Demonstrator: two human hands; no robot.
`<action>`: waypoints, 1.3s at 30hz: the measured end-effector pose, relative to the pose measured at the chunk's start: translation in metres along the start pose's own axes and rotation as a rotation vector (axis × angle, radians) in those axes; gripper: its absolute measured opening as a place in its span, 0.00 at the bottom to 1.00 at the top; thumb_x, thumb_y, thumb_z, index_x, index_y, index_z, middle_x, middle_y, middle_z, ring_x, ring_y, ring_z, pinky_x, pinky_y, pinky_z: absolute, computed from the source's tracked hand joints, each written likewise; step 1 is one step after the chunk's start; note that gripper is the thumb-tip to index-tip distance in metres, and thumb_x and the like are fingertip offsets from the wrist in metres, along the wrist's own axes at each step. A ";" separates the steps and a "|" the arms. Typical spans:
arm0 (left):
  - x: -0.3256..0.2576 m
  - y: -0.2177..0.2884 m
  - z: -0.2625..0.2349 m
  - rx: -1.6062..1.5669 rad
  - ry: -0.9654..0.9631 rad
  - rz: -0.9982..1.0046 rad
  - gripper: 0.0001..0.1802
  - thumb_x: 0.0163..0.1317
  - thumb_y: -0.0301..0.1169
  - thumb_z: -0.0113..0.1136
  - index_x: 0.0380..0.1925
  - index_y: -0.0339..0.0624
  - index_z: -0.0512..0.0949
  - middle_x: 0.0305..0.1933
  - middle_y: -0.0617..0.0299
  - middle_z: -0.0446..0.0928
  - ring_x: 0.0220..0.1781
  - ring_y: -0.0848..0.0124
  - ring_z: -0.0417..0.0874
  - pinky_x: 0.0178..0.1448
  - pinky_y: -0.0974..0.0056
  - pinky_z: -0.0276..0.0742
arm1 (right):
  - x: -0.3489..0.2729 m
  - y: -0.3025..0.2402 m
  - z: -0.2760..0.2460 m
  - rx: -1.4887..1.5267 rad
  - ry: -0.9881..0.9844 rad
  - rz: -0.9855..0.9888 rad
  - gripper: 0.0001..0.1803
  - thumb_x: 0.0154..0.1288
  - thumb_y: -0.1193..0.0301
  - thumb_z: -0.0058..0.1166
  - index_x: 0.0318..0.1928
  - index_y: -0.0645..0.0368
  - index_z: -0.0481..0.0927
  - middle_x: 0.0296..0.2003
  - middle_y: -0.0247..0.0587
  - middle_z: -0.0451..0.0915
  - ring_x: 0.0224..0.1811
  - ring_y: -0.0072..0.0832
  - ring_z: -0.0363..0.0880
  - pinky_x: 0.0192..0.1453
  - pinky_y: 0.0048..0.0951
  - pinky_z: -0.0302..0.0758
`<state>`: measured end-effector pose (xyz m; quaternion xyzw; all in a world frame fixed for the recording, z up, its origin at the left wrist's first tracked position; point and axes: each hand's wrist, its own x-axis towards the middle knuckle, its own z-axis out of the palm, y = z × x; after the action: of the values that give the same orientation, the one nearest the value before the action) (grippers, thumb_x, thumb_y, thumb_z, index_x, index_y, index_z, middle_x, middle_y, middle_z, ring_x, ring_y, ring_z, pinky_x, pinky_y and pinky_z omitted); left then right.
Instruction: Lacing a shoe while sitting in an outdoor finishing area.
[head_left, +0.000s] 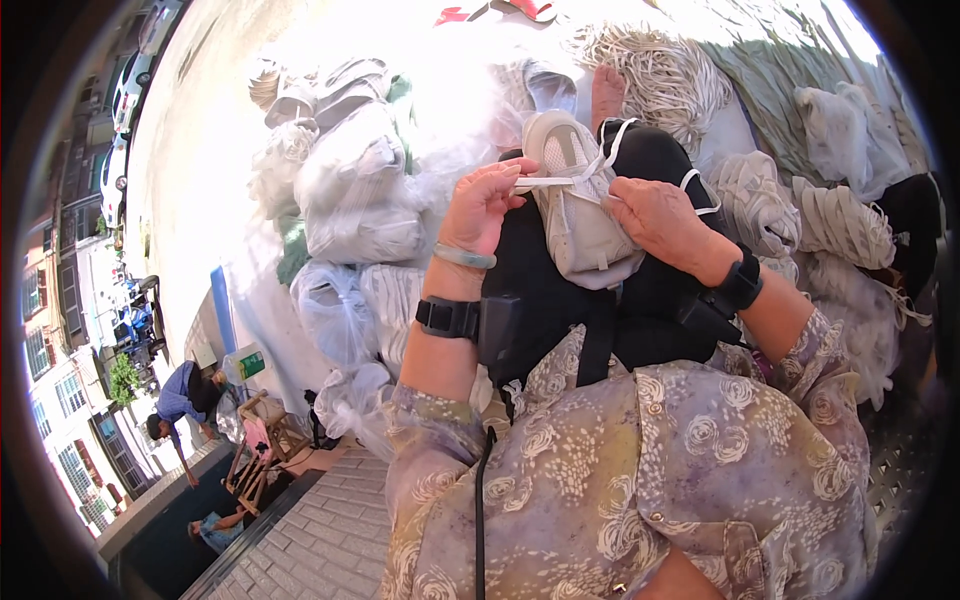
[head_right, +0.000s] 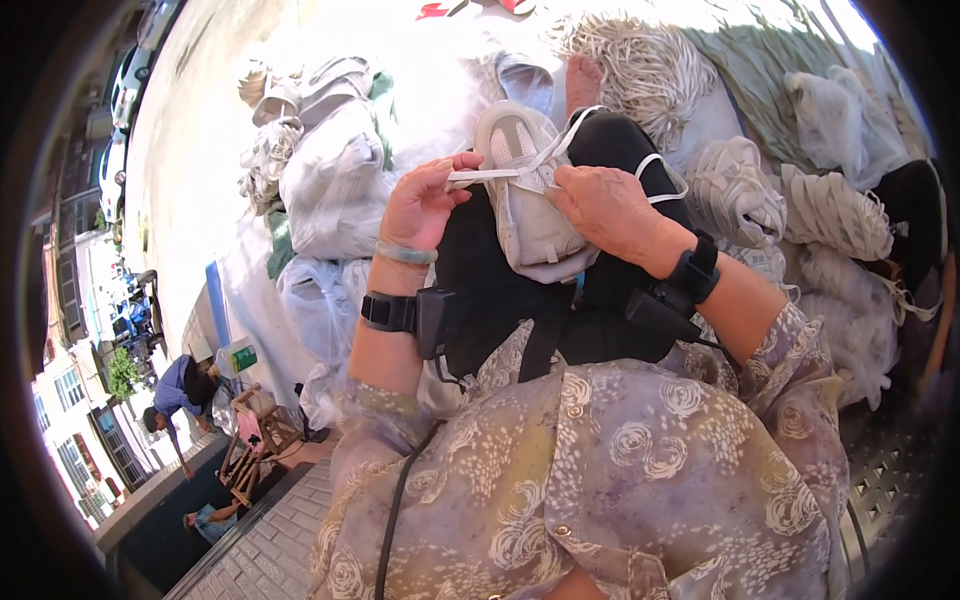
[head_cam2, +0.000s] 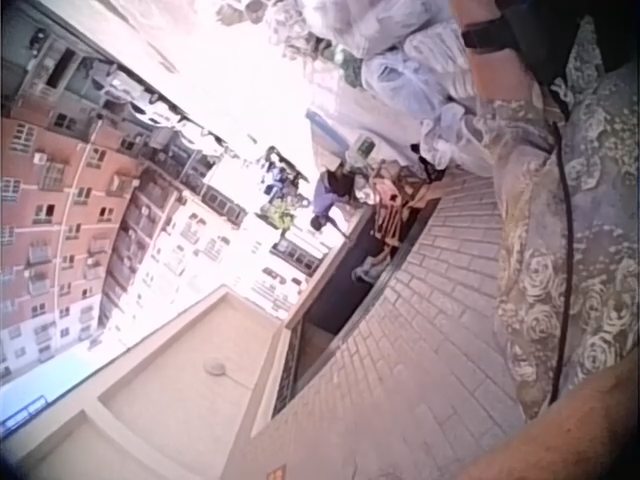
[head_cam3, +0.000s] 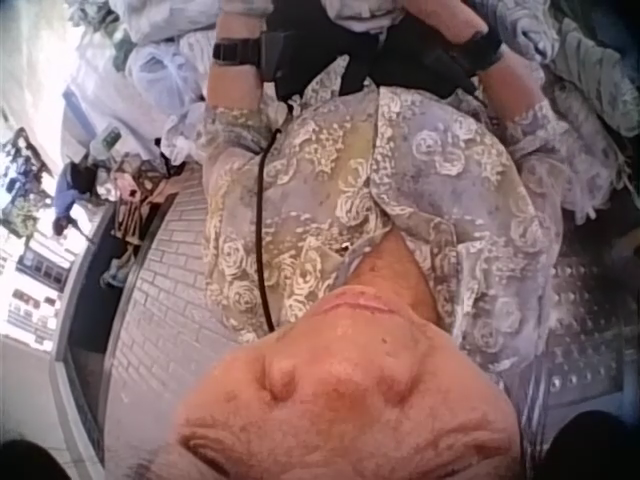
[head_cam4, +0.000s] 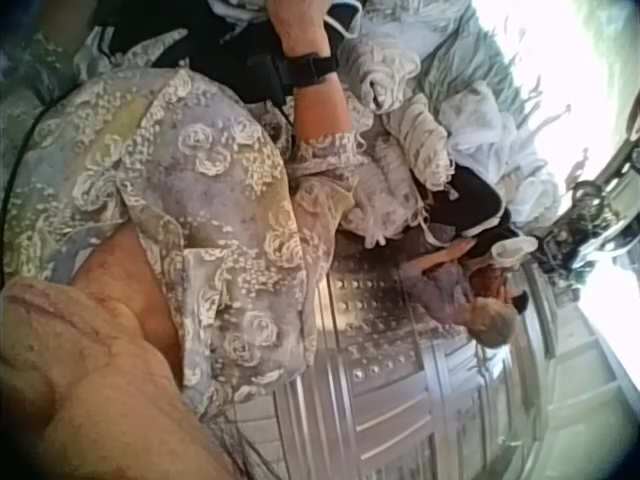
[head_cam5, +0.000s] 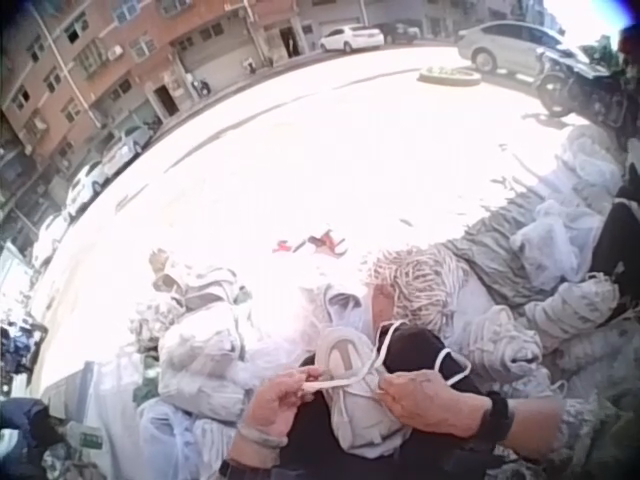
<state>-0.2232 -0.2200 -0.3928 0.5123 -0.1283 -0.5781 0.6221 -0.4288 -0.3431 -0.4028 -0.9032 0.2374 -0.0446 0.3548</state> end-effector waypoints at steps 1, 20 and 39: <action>-0.002 0.002 0.002 0.031 0.024 -0.013 0.07 0.51 0.29 0.58 0.27 0.37 0.80 0.39 0.60 0.77 0.37 0.79 0.74 0.43 0.73 0.67 | -0.002 -0.002 -0.004 0.002 0.003 -0.001 0.09 0.60 0.68 0.47 0.31 0.61 0.74 0.26 0.48 0.76 0.33 0.47 0.76 0.39 0.41 0.71; 0.026 -0.039 0.026 1.106 0.106 0.489 0.07 0.33 0.27 0.58 0.18 0.40 0.76 0.44 0.56 0.71 0.47 0.55 0.70 0.53 0.59 0.66 | -0.140 0.004 -0.080 -0.268 0.366 -0.454 0.17 0.41 0.81 0.56 0.37 0.65 0.78 0.16 0.33 0.63 0.15 0.27 0.65 0.19 0.29 0.58; 0.014 -0.048 0.020 1.115 0.210 0.626 0.16 0.35 0.25 0.53 0.31 0.38 0.70 0.43 0.54 0.71 0.46 0.55 0.70 0.53 0.60 0.66 | -0.056 0.006 -0.045 0.510 0.114 -0.025 0.07 0.59 0.76 0.49 0.37 0.68 0.76 0.26 0.44 0.76 0.28 0.33 0.75 0.34 0.26 0.71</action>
<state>-0.2628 -0.2325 -0.4279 0.7506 -0.4910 -0.1629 0.4111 -0.4920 -0.3494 -0.3687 -0.7835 0.2270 -0.1584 0.5563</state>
